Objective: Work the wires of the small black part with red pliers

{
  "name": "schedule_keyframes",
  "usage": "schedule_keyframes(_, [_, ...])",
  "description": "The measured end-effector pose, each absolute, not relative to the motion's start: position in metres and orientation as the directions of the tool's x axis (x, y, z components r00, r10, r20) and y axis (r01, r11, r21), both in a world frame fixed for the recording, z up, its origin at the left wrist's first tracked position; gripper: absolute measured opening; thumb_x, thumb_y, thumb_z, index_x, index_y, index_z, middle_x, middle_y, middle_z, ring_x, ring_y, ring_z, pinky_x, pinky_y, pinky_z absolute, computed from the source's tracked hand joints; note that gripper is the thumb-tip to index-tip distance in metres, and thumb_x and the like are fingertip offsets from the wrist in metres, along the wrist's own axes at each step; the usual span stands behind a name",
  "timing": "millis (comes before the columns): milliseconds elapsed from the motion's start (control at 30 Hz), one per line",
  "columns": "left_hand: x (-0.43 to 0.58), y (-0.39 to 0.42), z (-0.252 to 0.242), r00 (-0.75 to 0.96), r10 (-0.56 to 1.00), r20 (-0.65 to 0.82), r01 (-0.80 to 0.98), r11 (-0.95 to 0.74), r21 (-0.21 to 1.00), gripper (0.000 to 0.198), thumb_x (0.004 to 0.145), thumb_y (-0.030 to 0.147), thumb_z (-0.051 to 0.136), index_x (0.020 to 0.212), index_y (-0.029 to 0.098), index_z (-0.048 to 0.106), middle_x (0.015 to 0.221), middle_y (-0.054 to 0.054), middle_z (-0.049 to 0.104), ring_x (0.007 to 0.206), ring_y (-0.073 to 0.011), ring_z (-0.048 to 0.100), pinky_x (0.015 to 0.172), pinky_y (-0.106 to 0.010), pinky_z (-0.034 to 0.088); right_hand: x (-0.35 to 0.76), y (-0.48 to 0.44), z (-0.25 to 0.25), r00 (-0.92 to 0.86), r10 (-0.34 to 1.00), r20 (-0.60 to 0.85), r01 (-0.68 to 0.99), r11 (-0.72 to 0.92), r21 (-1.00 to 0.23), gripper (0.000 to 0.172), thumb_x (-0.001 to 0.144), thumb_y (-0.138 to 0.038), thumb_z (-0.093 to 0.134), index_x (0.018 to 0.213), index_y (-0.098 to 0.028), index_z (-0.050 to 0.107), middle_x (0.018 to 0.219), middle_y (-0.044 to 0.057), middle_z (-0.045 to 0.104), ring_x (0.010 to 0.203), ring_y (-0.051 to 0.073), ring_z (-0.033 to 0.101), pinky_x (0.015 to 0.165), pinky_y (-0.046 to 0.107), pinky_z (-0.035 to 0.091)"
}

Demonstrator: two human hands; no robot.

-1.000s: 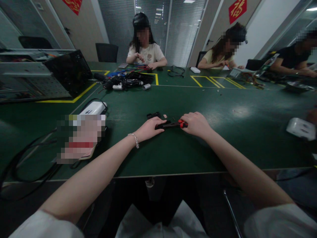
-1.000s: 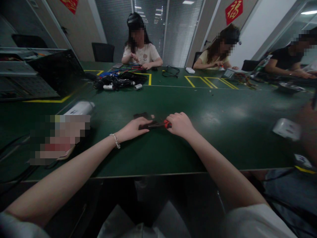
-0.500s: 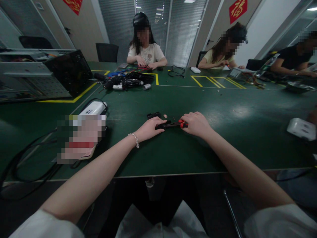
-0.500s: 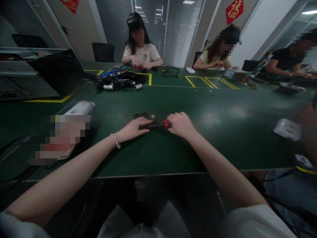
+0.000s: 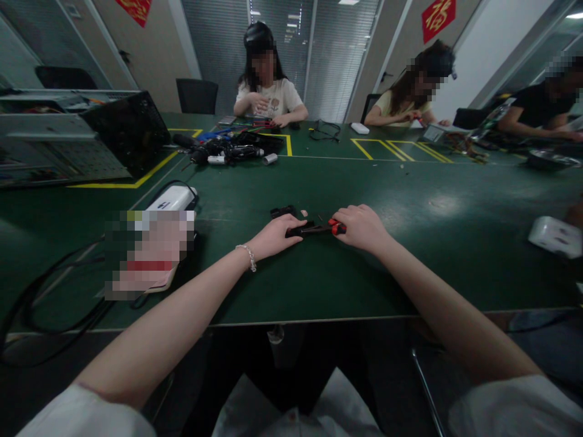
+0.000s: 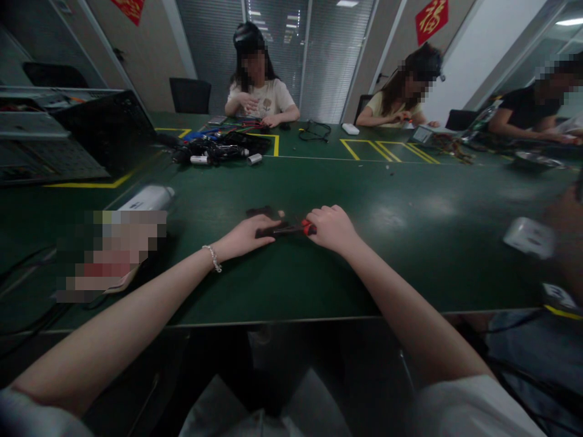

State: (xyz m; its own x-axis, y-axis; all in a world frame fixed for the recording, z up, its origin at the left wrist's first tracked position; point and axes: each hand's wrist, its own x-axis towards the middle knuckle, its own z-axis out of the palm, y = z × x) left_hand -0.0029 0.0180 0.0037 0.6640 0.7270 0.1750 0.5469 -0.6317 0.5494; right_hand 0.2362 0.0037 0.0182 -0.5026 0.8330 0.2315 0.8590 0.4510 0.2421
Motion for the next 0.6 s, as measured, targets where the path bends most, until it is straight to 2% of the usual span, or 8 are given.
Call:
schedule_keyframes(300, [-0.0037,0.0187,0.0016,0.662,0.728,0.18,0.537,-0.628,0.563,0.043,0.081,0.024,0.056,0.124,0.018,0.049,0.113,-0.007,0.054,0.102,-0.0181,0.052,0.093,-0.033,0.04,0.2369,0.0036,0.0186,-0.493,0.846,0.203,0.866,0.453,0.213,0.023,0.074,-0.034,0.048,0.086,-0.018,0.06,0.085,0.007,0.064,0.077,0.02,0.054,0.064,0.031,0.03])
schedule_keyframes(600, [-0.0044,0.0201,0.0004,0.667,0.723,0.181,0.541,-0.636,0.551,0.043,0.082,0.025,0.056,0.123,0.018,0.05,0.114,-0.007,0.054,0.103,-0.0177,0.052,0.093,-0.033,0.039,0.2365,0.0033,0.019,-0.506,0.831,0.232,0.857,0.454,0.244,0.023,0.072,-0.032,0.05,0.087,-0.018,0.06,0.086,0.007,0.064,0.079,0.021,0.053,0.066,0.032,0.03])
